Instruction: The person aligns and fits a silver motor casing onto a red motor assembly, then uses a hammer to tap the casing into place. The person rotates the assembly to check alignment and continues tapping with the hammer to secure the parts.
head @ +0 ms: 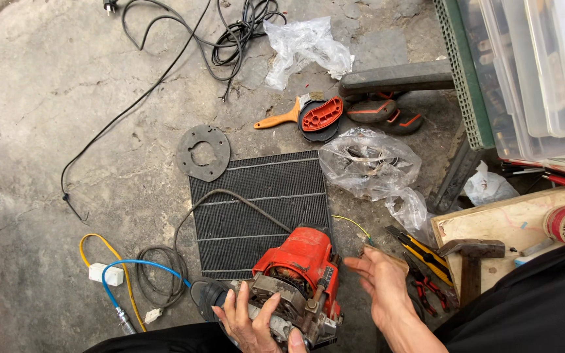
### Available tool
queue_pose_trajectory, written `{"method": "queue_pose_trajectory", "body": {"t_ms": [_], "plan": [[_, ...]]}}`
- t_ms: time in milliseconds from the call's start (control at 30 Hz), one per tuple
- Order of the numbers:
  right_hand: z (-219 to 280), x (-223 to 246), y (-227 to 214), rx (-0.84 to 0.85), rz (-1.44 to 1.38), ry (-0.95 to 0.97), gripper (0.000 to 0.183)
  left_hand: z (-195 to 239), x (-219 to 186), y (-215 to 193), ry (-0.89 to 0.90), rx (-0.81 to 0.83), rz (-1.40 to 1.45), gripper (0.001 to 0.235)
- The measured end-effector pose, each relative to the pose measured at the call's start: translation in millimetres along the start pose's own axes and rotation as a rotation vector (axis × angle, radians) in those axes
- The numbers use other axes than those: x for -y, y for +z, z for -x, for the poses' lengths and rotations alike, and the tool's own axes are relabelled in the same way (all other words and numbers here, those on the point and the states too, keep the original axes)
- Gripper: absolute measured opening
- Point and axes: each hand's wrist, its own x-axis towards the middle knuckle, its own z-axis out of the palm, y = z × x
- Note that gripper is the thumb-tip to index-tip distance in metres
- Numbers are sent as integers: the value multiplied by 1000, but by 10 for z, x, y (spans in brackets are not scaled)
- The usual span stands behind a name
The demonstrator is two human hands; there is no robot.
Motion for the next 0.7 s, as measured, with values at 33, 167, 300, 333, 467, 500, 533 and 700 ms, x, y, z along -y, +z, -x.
{"method": "queue_pose_trajectory", "body": {"t_ms": [33,167,300,333,467,500,533,700], "plan": [[-75,1,9,-28,0,-30,46,-20,-22,-11,3,5,-4,59],[-65,-51,97,118,-70,171,73,-54,-54,-15,-7,-12,-1,61],[-237,-115,-64,26,-31,-18,47,-15,-21,-5,-7,2,12,58],[-335,-164,-89,8,-63,-67,43,-5,-10,-1,-1,-11,11,59],[-78,-80,54,158,-18,178,77,-56,-75,-36,-7,-16,19,60],[-50,-59,35,105,-15,137,71,-53,-85,-56,-25,-2,15,58],[-39,-22,34,58,-10,94,65,-63,-85,-55,-41,7,8,56],[-116,-56,-12,63,-5,30,45,-55,-133,-39,-51,-21,20,60]]}}
